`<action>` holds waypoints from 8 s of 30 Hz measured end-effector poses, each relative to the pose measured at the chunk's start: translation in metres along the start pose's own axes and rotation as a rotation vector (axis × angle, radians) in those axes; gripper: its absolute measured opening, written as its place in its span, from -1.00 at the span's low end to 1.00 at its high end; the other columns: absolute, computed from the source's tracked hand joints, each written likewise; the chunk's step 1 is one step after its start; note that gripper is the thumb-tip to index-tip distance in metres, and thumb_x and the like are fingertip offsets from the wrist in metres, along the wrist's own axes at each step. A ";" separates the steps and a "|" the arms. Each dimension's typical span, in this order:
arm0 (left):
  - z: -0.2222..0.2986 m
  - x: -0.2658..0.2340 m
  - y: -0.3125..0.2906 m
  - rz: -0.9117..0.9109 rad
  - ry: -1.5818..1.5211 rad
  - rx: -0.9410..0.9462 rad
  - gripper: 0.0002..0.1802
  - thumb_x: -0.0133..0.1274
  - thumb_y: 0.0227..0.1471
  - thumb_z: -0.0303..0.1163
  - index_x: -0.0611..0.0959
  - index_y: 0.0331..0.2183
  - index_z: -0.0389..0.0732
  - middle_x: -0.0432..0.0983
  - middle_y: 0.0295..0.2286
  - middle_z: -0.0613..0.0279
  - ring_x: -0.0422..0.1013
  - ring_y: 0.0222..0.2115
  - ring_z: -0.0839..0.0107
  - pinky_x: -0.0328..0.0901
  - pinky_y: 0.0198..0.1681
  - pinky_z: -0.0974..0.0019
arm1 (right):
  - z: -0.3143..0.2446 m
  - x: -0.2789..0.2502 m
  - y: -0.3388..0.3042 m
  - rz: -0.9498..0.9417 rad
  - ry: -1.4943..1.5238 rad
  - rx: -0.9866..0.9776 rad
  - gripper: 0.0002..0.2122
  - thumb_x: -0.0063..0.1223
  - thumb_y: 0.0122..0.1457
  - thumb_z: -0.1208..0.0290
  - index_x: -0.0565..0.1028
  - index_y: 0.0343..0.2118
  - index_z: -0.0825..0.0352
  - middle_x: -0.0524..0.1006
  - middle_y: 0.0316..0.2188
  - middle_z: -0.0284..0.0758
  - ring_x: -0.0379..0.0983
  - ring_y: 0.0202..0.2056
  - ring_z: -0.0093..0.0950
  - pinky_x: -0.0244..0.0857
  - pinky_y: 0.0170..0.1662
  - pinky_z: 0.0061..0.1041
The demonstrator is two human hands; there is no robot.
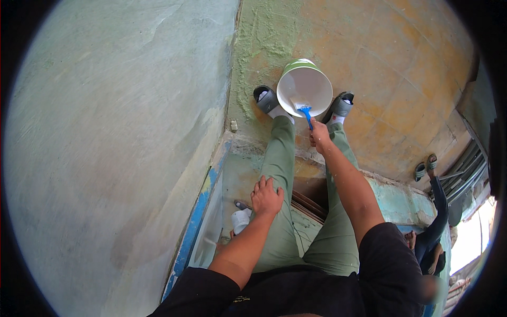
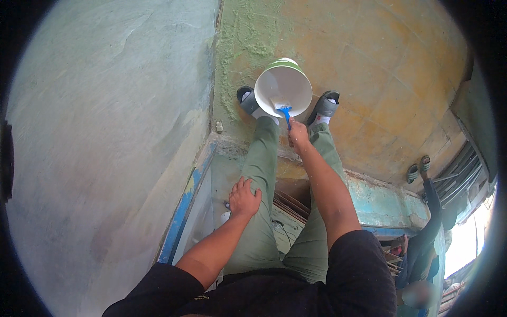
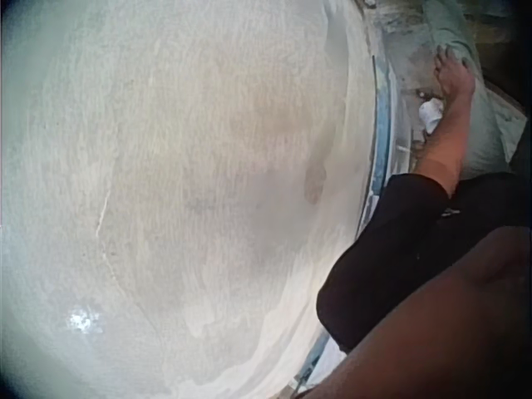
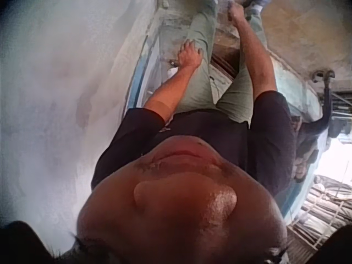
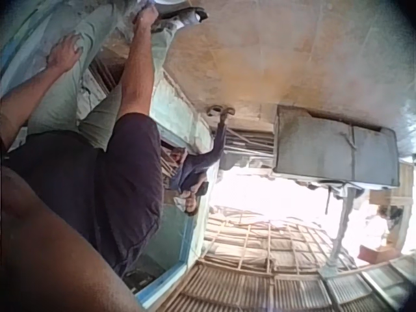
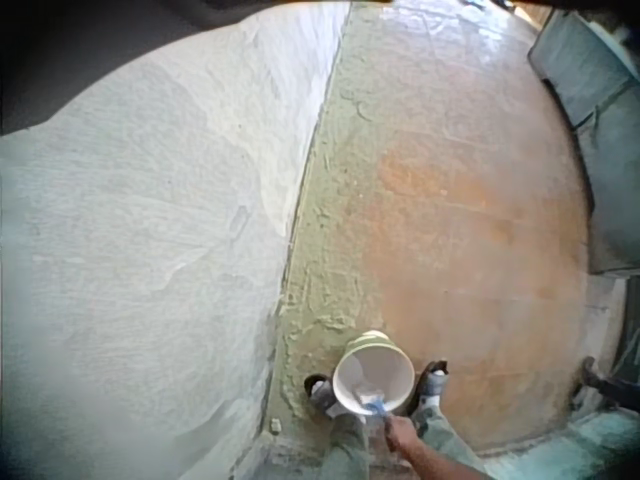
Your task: Painting a wall with a brush using paint from a bucket.
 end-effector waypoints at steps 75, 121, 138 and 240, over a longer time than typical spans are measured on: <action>0.006 -0.009 0.004 -0.051 -0.033 -0.020 -0.45 -0.03 -0.01 -0.10 0.45 0.02 -0.11 0.21 0.13 0.12 0.16 0.12 0.14 0.13 0.11 0.07 | -0.090 0.030 -0.002 0.188 -1.296 -0.621 -0.68 -0.24 0.26 0.21 0.36 0.00 0.21 0.52 -0.26 0.01 0.45 -0.20 -0.01 0.30 -0.14 -0.06; -0.081 0.106 -0.032 -0.056 -0.386 -0.008 -0.51 0.02 -0.01 -0.12 0.49 -0.05 -0.14 0.31 0.04 -0.02 0.27 0.03 0.04 0.20 0.05 0.05 | 0.025 0.267 0.040 -0.011 -1.240 -0.880 -0.64 -0.09 0.18 -0.01 0.55 -0.37 0.22 0.55 -0.48 -0.13 0.51 -0.37 -0.13 0.36 -0.33 -0.18; -0.079 0.094 -0.029 -0.067 -0.308 -0.020 -0.51 0.03 -0.01 -0.11 0.50 -0.04 -0.10 0.30 0.07 0.03 0.28 0.02 0.01 0.19 0.06 0.05 | 0.030 0.265 -0.003 -0.068 -1.073 -0.946 -0.72 -0.07 0.09 0.13 0.50 -0.38 0.26 0.53 -0.59 -0.15 0.50 -0.46 -0.13 0.36 -0.38 -0.14; -0.068 0.065 -0.009 -0.111 -0.236 0.037 -0.53 0.01 -0.01 -0.17 0.49 -0.04 -0.12 0.29 0.08 0.07 0.30 0.01 0.04 0.20 0.07 0.09 | 0.033 0.238 -0.030 -0.358 -0.826 -0.985 -0.70 -0.06 0.19 0.10 0.48 -0.41 0.28 0.49 -0.57 -0.08 0.45 -0.47 -0.05 0.29 -0.42 -0.13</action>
Point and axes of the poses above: each hand's wrist, its own y-axis towards the middle knuckle, its own x-axis out of the palm, z = x × y, the point moved 7 cm from there along y, towards the middle knuckle
